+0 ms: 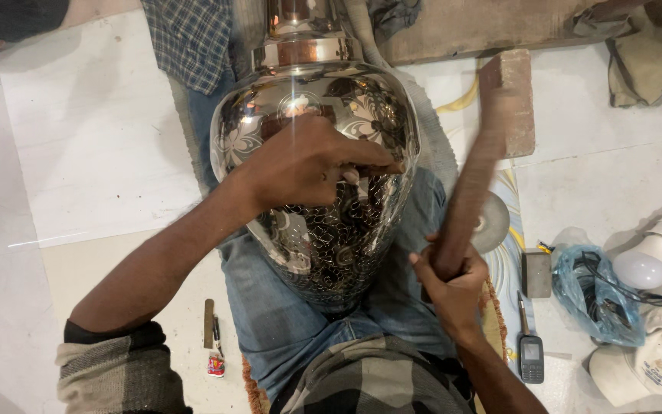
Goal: The person sits on the floor with a large engraved brass vessel held between the legs and hammers a small punch against the vessel's surface using a wooden mallet, working the patterned design area by area and repositioning the punch repeatedly across the decorated surface.
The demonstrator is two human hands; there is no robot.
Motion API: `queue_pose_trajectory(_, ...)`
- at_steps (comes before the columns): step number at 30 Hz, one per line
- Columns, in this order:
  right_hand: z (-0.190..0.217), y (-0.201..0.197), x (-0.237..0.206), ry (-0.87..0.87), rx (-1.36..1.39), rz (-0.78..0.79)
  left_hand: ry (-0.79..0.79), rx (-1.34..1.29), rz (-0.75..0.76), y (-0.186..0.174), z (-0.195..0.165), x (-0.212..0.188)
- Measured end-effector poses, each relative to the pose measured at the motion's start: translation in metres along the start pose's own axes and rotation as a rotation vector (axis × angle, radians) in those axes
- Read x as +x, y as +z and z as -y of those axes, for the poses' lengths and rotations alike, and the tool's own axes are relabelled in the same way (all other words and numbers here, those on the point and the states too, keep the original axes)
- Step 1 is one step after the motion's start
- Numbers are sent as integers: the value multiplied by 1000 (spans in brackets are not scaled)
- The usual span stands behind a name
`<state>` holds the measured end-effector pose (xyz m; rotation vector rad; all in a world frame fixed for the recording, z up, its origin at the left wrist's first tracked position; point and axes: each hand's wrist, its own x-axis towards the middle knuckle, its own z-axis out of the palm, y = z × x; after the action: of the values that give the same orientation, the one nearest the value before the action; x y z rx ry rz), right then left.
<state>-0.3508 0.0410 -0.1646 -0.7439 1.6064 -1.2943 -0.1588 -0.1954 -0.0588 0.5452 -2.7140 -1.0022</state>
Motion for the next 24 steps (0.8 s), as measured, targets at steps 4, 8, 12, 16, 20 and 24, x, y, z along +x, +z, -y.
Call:
queue_pose_trajectory(4,20,-5,10,-108,-135,2,13,28,51,-3,-1,4)
queue_pose_trajectory(8,24,0,11,-205,-202,-57,55,103,205,-5,-2,14)
queue_pose_trajectory(12,4,18,8,-202,-429,-46,144,63,250,-11,-2,23)
queue_pose_trajectory(16,-18,42,6,-339,-96,-253,179,-22,342,-13,-1,35)
queue_pose_trajectory(20,-21,51,1,-221,-260,-188,102,1,467,-12,-1,47)
queue_pose_trajectory(24,-22,56,-9,-96,17,-198,99,-4,495,-15,1,53)
